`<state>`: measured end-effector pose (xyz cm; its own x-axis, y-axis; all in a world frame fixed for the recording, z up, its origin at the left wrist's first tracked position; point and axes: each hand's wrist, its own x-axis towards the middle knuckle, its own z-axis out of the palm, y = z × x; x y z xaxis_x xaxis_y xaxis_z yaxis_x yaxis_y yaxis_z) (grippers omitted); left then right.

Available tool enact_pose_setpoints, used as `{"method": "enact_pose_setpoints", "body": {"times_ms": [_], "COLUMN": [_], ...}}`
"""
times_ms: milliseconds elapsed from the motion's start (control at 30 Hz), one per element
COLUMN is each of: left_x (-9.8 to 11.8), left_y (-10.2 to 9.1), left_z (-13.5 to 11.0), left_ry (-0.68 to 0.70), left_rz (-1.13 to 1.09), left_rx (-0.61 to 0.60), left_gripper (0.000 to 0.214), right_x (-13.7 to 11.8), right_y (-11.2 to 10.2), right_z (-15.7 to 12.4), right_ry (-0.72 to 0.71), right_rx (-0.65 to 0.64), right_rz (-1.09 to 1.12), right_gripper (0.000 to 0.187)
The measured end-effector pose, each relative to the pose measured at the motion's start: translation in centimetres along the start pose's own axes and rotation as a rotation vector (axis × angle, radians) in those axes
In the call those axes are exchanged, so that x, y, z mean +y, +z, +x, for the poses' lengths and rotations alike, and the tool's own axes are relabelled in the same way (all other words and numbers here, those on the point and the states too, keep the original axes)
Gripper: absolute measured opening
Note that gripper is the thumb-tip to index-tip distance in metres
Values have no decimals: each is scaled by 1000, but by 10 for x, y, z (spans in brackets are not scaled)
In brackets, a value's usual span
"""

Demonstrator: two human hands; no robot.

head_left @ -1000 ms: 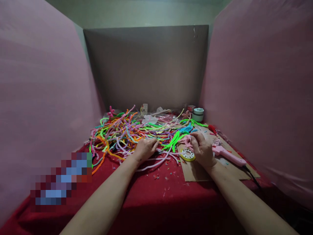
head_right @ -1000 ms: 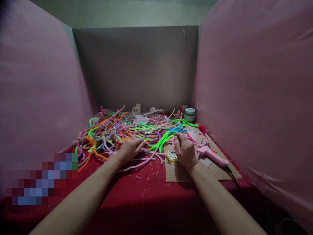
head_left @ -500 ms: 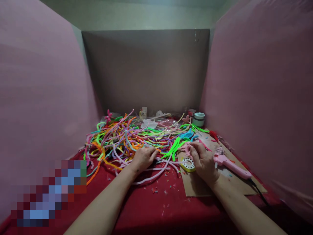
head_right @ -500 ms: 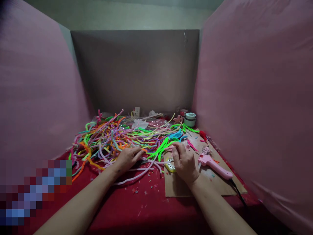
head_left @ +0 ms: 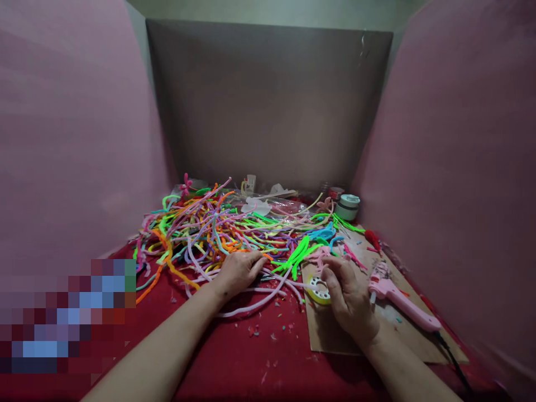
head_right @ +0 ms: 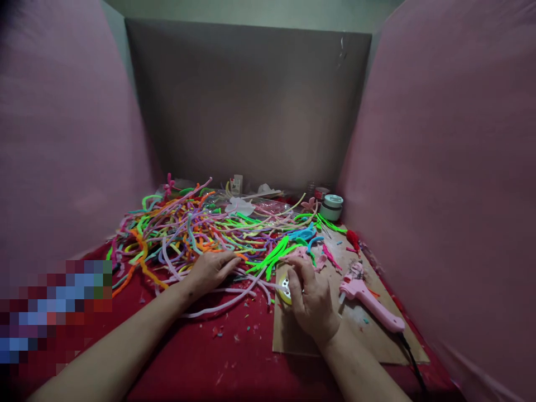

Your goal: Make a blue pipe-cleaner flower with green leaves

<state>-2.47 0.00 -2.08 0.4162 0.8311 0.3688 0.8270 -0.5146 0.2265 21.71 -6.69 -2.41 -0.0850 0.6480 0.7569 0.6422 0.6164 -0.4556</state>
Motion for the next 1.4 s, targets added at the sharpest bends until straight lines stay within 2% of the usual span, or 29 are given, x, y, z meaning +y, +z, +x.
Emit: {"method": "enact_pose_setpoints", "body": {"times_ms": [233,567,867,1000,1100,1300,1367,1400], "left_x": [1,8,11,11,11,4,2,2], "left_y": [-3,-6,-7,-10,-13,-16,-16,-16], "left_z": [0,0,-2,-3,-3,0,0,1], "left_ry": [26,77,90,101,92,40,21,19], "left_rz": [40,79,87,91,84,60,56,54], "left_rx": [-19,-24,13,33,65,159,181,185], "left_gripper": [33,34,35,34,34,31,31,31], "right_x": [2,8,10,13,12,5,5,7], "right_y": [-1,0,4,3,-1,-17,-24,-28], "right_z": [4,3,2,-2,0,18,23,25], "right_ry": [-74,8,58,73,105,225,289,335], "right_rx": [57,97,95,137,239,664,718,694], "right_rz": [-82,-78,-68,-45,-25,270,352,361], "right_gripper": [19,22,22,22,22,19,16,16]}}
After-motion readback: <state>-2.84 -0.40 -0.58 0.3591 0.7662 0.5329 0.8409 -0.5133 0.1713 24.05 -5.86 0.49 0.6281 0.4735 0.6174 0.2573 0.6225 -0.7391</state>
